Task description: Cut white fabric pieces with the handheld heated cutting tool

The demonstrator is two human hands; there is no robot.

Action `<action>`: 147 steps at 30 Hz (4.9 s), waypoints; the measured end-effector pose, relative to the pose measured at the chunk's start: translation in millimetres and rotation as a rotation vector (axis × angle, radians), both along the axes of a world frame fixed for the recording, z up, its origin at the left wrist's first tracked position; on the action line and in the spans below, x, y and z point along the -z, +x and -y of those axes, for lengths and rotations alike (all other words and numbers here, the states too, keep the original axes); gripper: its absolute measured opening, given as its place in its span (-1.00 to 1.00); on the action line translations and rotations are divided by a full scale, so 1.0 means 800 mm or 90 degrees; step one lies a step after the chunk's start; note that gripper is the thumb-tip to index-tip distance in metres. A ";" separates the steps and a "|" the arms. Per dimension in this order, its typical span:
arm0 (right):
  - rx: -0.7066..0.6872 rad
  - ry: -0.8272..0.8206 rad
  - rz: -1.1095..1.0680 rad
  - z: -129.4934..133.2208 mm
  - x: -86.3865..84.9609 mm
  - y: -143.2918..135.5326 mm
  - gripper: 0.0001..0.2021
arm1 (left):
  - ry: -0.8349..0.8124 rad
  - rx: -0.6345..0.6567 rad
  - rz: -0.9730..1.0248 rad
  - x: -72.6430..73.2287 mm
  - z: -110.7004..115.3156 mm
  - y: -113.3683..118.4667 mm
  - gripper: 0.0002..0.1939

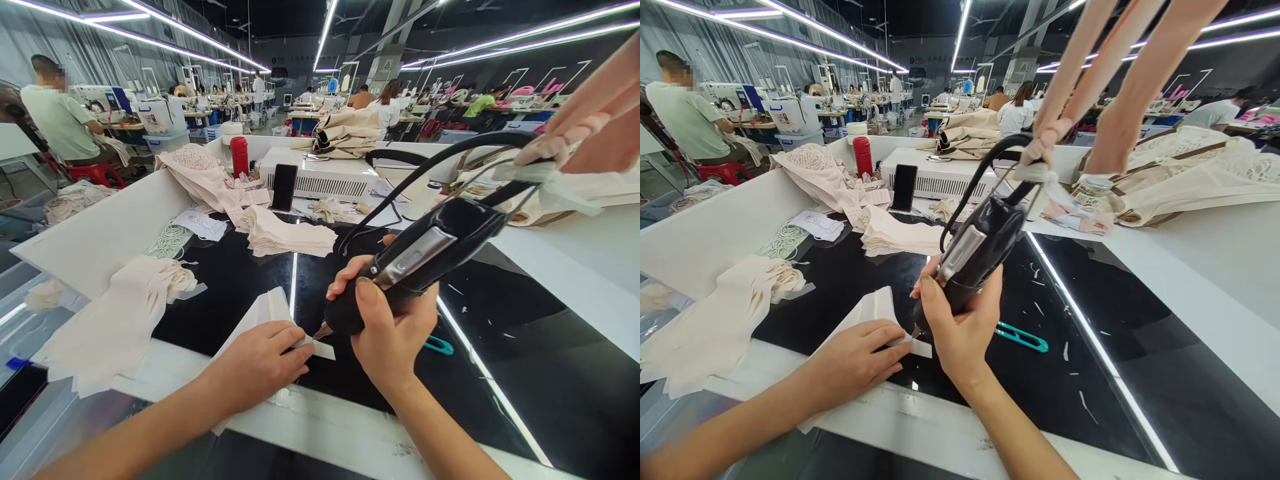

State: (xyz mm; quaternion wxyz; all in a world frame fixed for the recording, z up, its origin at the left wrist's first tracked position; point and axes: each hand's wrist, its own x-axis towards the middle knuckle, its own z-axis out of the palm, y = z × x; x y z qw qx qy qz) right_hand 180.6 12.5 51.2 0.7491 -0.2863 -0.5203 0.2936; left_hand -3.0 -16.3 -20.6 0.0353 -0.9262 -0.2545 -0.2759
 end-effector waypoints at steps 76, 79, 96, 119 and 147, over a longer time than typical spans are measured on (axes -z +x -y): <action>0.009 0.031 -0.029 0.015 0.009 0.014 -0.64 | -0.267 0.006 0.072 -0.011 -0.011 -0.011 -0.74; 0.009 0.030 -0.022 0.015 0.008 0.012 -0.69 | -0.265 0.008 0.070 -0.013 -0.010 -0.012 -0.74; 0.069 0.013 -0.029 -0.015 -0.001 0.035 -0.66 | -0.248 -0.101 -0.054 -0.039 0.011 -0.023 -0.74; 0.014 0.017 -0.028 -0.013 -0.001 0.005 -0.73 | -0.462 0.005 -0.159 -0.058 -0.070 0.002 -0.72; 0.029 0.010 -0.031 -0.018 0.003 0.004 -0.73 | -0.473 -0.004 -0.120 -0.049 -0.066 -0.001 -0.81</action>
